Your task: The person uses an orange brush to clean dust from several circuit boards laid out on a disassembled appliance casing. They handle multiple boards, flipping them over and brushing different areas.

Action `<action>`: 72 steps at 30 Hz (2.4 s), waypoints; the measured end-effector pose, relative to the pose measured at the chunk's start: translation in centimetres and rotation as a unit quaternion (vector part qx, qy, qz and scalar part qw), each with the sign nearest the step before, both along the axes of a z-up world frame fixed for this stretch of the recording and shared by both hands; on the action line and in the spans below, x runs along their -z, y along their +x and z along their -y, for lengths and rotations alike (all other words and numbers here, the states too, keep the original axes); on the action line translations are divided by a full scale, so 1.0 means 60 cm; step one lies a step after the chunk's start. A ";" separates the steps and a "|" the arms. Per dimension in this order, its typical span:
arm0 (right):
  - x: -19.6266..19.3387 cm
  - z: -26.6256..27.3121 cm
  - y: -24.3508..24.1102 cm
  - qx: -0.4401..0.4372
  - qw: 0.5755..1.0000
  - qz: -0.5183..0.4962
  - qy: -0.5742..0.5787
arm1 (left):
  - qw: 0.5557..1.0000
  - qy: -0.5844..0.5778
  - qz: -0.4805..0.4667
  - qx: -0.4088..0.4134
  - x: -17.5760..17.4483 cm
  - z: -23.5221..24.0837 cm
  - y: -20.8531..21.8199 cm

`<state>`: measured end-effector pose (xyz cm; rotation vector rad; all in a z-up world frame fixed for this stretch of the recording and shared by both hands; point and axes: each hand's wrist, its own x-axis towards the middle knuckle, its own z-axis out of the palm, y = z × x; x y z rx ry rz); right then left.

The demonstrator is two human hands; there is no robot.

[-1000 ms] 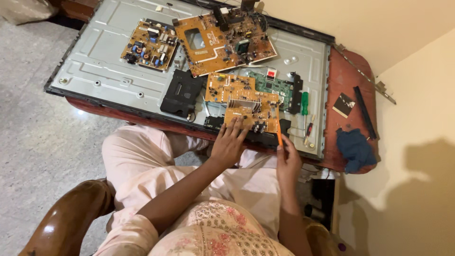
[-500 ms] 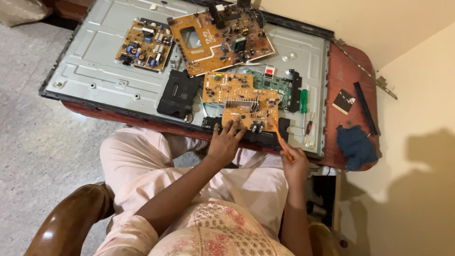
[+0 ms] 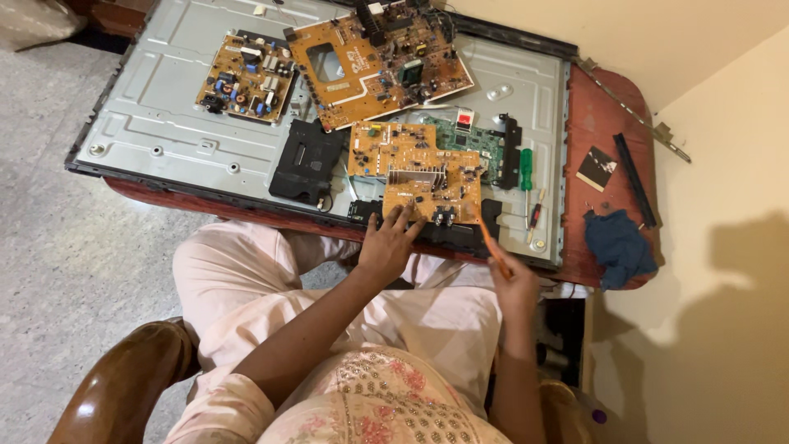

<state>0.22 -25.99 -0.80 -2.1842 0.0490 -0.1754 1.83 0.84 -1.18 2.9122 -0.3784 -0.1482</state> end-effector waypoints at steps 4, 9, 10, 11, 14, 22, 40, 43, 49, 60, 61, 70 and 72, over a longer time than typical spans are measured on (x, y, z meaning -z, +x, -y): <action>-0.039 0.034 0.000 0.011 0.998 -0.032 -0.043 | 1.000 -0.006 0.005 0.004 0.003 0.000 0.003; -0.046 0.021 -0.002 -0.023 0.995 -0.075 -0.066 | 1.000 -0.012 0.014 0.002 0.006 -0.001 0.002; -0.040 0.008 0.001 -0.030 0.996 -0.063 -0.063 | 1.000 -0.008 0.012 0.003 0.005 -0.002 0.003; -0.032 -0.007 0.005 -0.015 0.996 -0.056 -0.061 | 1.000 -0.005 0.010 0.004 0.004 -0.002 0.003; -0.003 -0.059 0.025 0.006 0.997 -0.006 -0.070 | 1.000 0.000 0.008 0.006 0.006 -0.005 0.002; -0.017 -0.115 0.141 0.025 0.978 -0.008 -0.205 | 0.999 0.026 0.015 0.018 0.015 -0.008 0.007; -0.039 -0.073 0.028 -0.005 0.984 -0.116 -0.135 | 1.000 -0.005 -0.003 0.014 0.014 -0.011 0.008; -0.048 -0.094 0.062 -0.003 0.975 -0.137 -0.173 | 1.000 0.001 0.000 0.010 0.011 -0.009 0.011; -0.029 -0.058 0.084 -0.045 0.977 -0.156 -0.141 | 1.000 -0.011 -0.018 0.007 0.002 -0.009 0.012; 0.038 0.046 0.027 -0.011 0.988 -0.133 0.076 | 0.998 -0.055 0.032 0.018 0.016 -0.017 0.003; 0.034 0.034 0.032 0.014 0.989 -0.135 0.061 | 0.998 -0.055 0.036 0.021 0.015 -0.017 0.003; 0.014 -0.066 0.072 0.057 0.997 -0.026 -0.050 | 0.997 -0.070 0.021 0.019 0.014 -0.018 0.005; 0.010 -0.060 0.065 0.068 0.996 0.007 -0.051 | 0.997 -0.069 0.023 0.020 0.013 -0.019 0.006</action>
